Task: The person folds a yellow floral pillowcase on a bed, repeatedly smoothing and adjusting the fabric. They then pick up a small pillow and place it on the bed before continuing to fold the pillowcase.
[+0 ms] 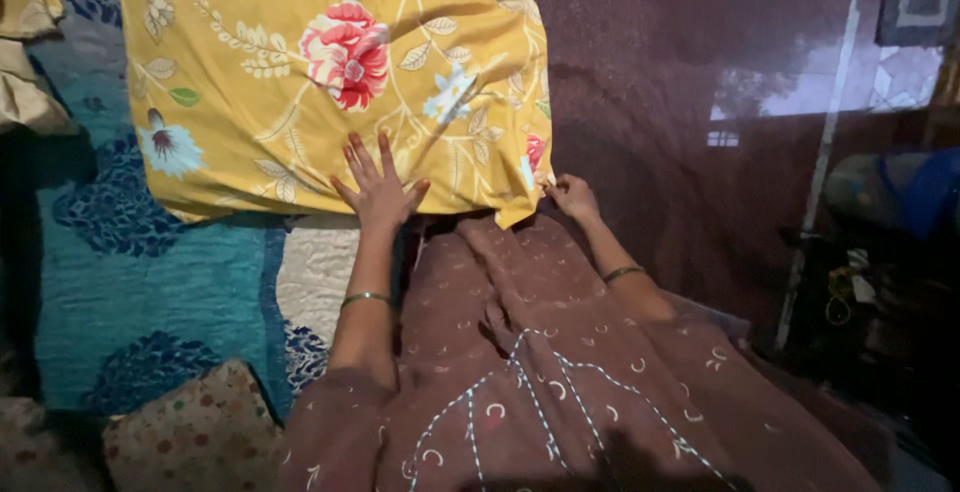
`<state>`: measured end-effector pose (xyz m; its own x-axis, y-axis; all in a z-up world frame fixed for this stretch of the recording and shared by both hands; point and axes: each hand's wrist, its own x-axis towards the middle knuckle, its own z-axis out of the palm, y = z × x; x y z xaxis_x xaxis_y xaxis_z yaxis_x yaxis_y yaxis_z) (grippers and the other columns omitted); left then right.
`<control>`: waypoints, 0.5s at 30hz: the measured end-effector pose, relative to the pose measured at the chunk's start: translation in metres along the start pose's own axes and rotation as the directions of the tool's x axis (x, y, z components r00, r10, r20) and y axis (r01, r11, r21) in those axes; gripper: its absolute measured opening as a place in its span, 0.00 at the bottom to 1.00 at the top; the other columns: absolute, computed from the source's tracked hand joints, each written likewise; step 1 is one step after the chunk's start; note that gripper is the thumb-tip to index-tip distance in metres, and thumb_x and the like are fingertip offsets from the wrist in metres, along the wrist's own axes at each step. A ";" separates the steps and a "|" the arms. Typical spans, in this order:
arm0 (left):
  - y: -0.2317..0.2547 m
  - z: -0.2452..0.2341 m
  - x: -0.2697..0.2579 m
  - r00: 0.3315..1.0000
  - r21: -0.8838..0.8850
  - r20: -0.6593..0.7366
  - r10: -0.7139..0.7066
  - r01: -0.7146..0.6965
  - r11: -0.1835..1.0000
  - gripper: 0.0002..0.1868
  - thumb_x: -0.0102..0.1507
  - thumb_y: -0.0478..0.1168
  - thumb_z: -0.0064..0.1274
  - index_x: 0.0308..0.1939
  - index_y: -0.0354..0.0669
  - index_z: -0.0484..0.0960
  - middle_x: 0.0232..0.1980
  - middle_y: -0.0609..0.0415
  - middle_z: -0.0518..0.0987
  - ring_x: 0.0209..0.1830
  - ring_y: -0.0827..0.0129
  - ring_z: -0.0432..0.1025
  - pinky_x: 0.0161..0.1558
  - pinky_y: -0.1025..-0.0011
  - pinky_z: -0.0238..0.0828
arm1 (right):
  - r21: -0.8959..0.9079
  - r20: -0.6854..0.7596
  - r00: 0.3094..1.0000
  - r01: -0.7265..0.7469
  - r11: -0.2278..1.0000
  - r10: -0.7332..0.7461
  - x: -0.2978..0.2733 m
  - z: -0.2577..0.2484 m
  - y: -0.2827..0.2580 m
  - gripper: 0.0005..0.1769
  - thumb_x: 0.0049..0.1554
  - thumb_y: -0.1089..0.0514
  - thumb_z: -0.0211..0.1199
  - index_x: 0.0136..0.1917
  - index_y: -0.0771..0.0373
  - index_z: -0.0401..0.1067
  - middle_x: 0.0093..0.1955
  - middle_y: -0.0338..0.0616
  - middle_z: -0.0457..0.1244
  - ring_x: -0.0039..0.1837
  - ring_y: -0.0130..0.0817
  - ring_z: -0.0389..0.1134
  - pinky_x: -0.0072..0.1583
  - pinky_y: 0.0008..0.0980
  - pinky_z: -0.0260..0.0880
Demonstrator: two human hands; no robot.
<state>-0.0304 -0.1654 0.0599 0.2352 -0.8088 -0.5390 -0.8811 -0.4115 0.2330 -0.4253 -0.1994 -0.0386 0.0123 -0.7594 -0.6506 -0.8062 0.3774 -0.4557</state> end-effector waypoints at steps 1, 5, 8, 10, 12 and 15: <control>-0.001 -0.001 0.003 1.000 0.006 0.007 -0.006 0.006 1.000 0.65 0.57 0.76 0.51 0.83 0.59 0.29 0.84 0.40 0.20 0.85 0.45 0.21 0.70 0.24 0.22 | 0.046 0.008 1.000 0.006 0.999 -0.007 0.005 0.001 -0.005 0.18 0.58 0.49 0.68 0.56 0.62 0.77 0.43 0.44 0.73 0.44 0.33 0.74 0.47 0.33 0.72; -0.003 0.002 0.001 1.000 0.045 -0.002 -0.014 0.014 0.999 0.65 0.57 0.77 0.51 0.83 0.60 0.29 0.84 0.41 0.21 0.85 0.47 0.21 0.72 0.25 0.21 | 0.609 0.241 0.963 -0.244 0.755 0.117 0.013 -0.002 -0.015 0.25 0.61 0.48 0.62 0.68 0.59 0.70 0.52 0.41 0.71 0.45 0.34 0.65 0.46 0.38 0.66; -0.002 0.000 0.001 1.000 0.002 0.013 -0.008 0.008 1.000 0.65 0.56 0.74 0.53 0.83 0.59 0.29 0.84 0.40 0.21 0.85 0.47 0.20 0.70 0.25 0.22 | 0.769 0.249 0.950 -0.311 0.559 0.186 0.033 -0.014 -0.027 0.28 0.63 0.40 0.52 0.69 0.55 0.68 0.53 0.39 0.70 0.51 0.32 0.72 0.50 0.36 0.72; -0.003 -0.004 -0.002 0.998 0.024 0.051 -0.020 0.019 1.000 0.66 0.55 0.74 0.53 0.83 0.58 0.29 0.84 0.40 0.21 0.85 0.47 0.20 0.70 0.24 0.21 | 0.794 0.296 0.922 -0.383 0.472 0.250 0.051 -0.021 -0.041 0.29 0.62 0.36 0.48 0.70 0.49 0.65 0.54 0.39 0.69 0.52 0.33 0.70 0.50 0.35 0.69; -0.001 -0.010 0.003 0.999 0.034 0.035 -0.013 0.012 0.999 0.66 0.56 0.74 0.54 0.83 0.58 0.29 0.84 0.39 0.21 0.85 0.47 0.20 0.70 0.24 0.21 | 0.764 0.188 0.981 -0.178 0.620 0.050 0.070 -0.024 -0.059 0.27 0.63 0.39 0.56 0.67 0.58 0.70 0.55 0.40 0.70 0.54 0.33 0.71 0.53 0.35 0.71; -0.004 -0.005 -0.001 1.000 0.032 0.013 -0.002 0.002 0.999 0.65 0.56 0.74 0.54 0.83 0.59 0.29 0.84 0.39 0.21 0.85 0.46 0.20 0.70 0.24 0.21 | 0.555 -0.001 1.000 -0.001 0.832 0.002 0.082 -0.020 -0.061 0.25 0.60 0.43 0.63 0.62 0.62 0.75 0.53 0.42 0.71 0.52 0.32 0.70 0.53 0.35 0.71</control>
<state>-0.0249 -0.1656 0.0636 0.2317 -0.8022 -0.5502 -0.8933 -0.3994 0.2062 -0.3871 -0.2953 -0.0523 0.0100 -0.7593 -0.6506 -0.3419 0.6088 -0.7158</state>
